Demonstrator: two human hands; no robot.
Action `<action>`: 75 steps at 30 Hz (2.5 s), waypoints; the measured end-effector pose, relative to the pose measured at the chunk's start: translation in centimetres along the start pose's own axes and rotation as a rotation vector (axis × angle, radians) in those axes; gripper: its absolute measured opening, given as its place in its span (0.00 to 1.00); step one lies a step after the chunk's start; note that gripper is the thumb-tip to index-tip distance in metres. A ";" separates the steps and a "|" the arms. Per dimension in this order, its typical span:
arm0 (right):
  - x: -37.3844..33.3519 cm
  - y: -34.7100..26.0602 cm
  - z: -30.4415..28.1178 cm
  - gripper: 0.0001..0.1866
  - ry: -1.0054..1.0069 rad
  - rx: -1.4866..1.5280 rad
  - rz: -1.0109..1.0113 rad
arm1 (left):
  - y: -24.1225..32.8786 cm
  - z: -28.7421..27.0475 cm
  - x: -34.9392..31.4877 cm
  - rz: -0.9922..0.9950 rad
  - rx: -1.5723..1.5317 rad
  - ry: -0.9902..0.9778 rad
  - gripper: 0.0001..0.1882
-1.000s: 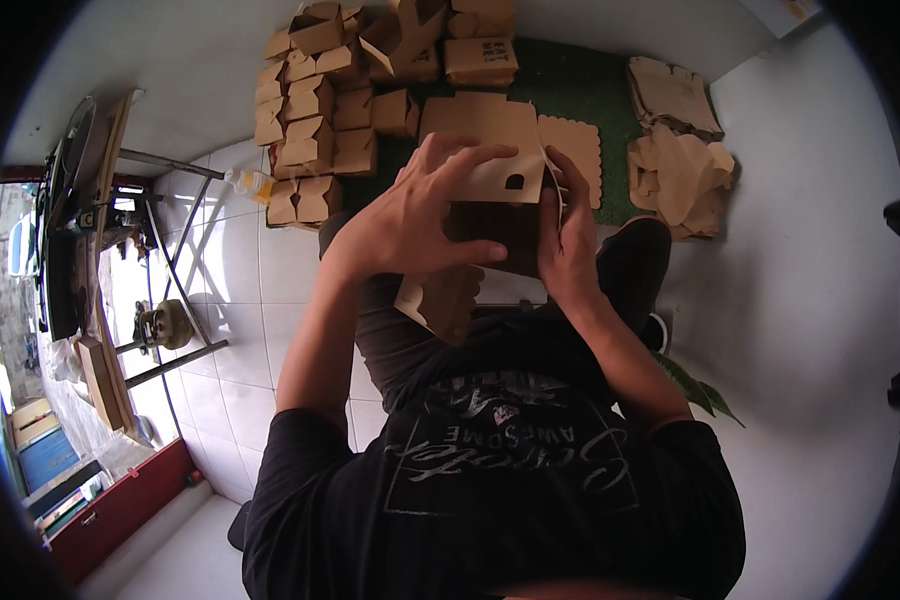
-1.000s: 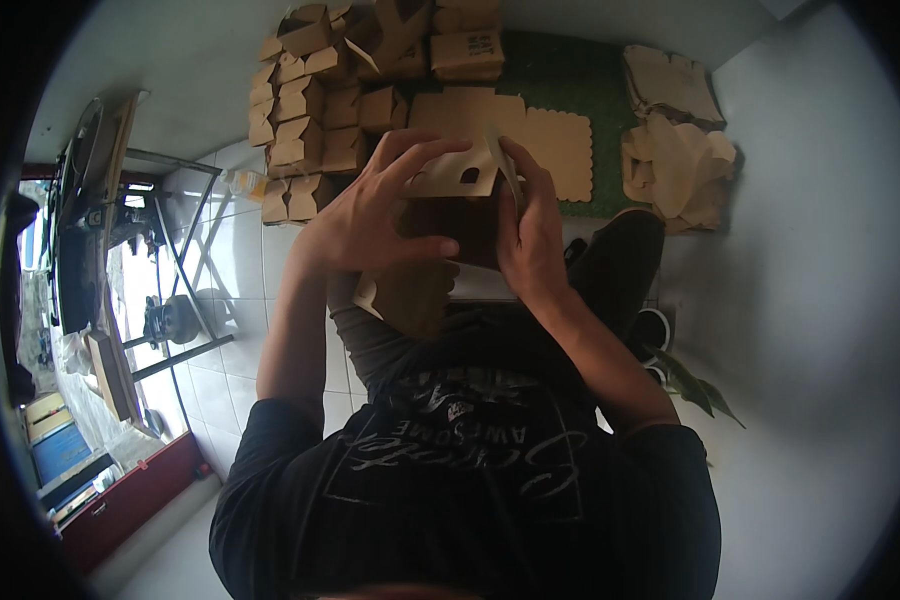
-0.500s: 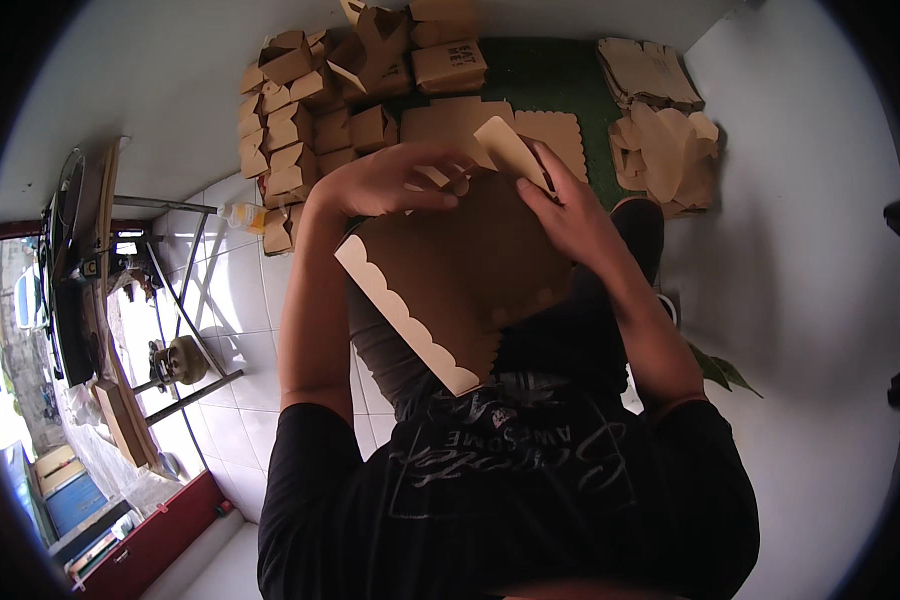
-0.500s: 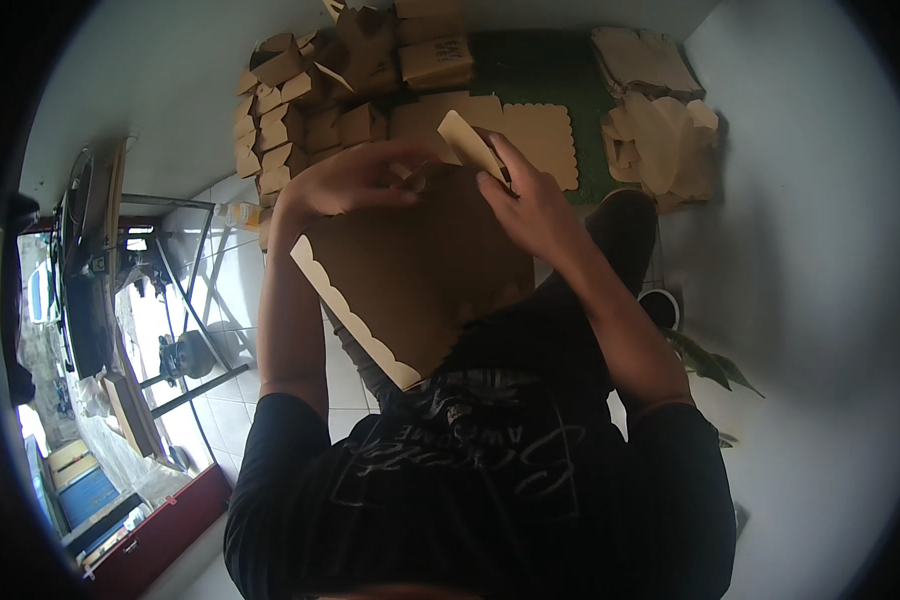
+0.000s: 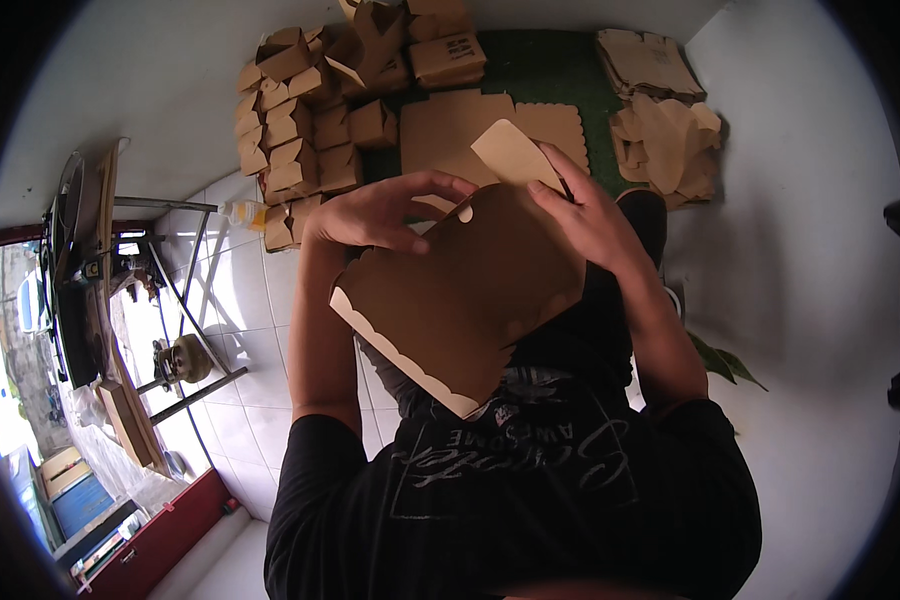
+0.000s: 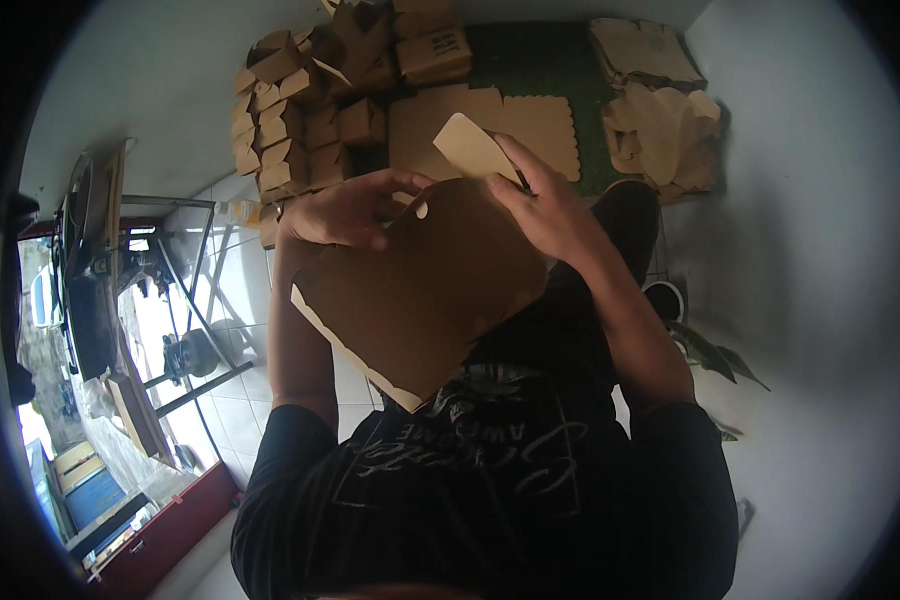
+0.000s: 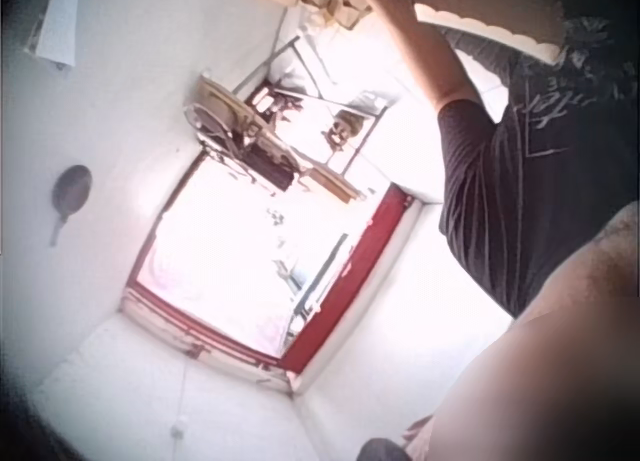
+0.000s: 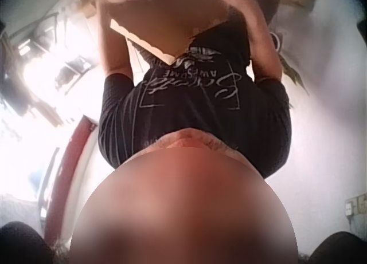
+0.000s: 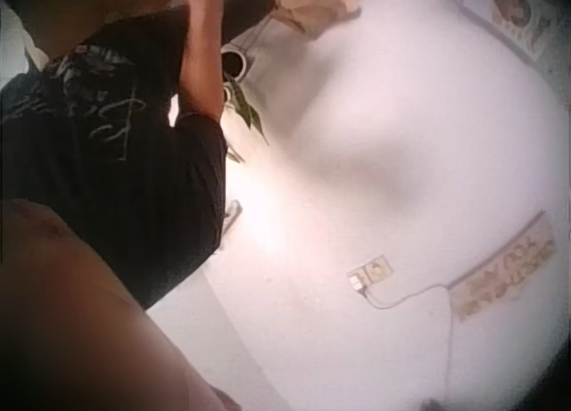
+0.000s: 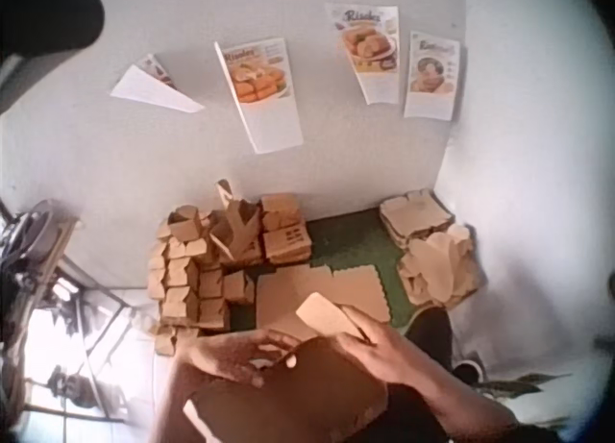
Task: The person assembles flat cardboard takeout boxes by folding the sides and interlocking tabs to form a closed box. They handle each box one at a time, fold the flaps, and place the completed boxes into a stack on the table.
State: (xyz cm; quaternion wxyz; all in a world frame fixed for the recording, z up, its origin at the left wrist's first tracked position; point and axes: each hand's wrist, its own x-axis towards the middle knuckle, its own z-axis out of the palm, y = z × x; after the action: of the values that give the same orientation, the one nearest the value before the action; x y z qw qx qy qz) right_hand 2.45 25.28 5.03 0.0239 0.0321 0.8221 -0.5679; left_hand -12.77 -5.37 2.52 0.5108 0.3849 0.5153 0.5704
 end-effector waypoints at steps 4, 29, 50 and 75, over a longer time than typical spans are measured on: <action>-0.1 -0.2 0.2 0.31 -0.017 -0.062 -0.051 | 1.0 0.6 0.2 -0.057 0.049 0.077 0.40; 0.7 -0.6 0.5 0.30 -0.190 0.072 -0.114 | -1.1 0.0 -1.2 -0.201 0.275 0.220 0.36; 1.8 -0.2 0.3 0.19 -0.139 0.012 -0.255 | -0.8 -0.8 -1.6 -0.189 0.096 0.196 0.29; 0.4 -2.2 1.9 0.20 0.630 -0.718 -0.533 | 1.5 8.7 2.8 -0.013 0.238 0.696 0.41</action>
State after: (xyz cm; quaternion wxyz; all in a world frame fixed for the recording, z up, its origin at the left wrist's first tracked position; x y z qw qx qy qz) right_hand 1.93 22.77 6.43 -0.3586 -0.0189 0.9114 -0.2008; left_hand -5.19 -0.81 5.23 0.2605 0.2211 0.7234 0.5999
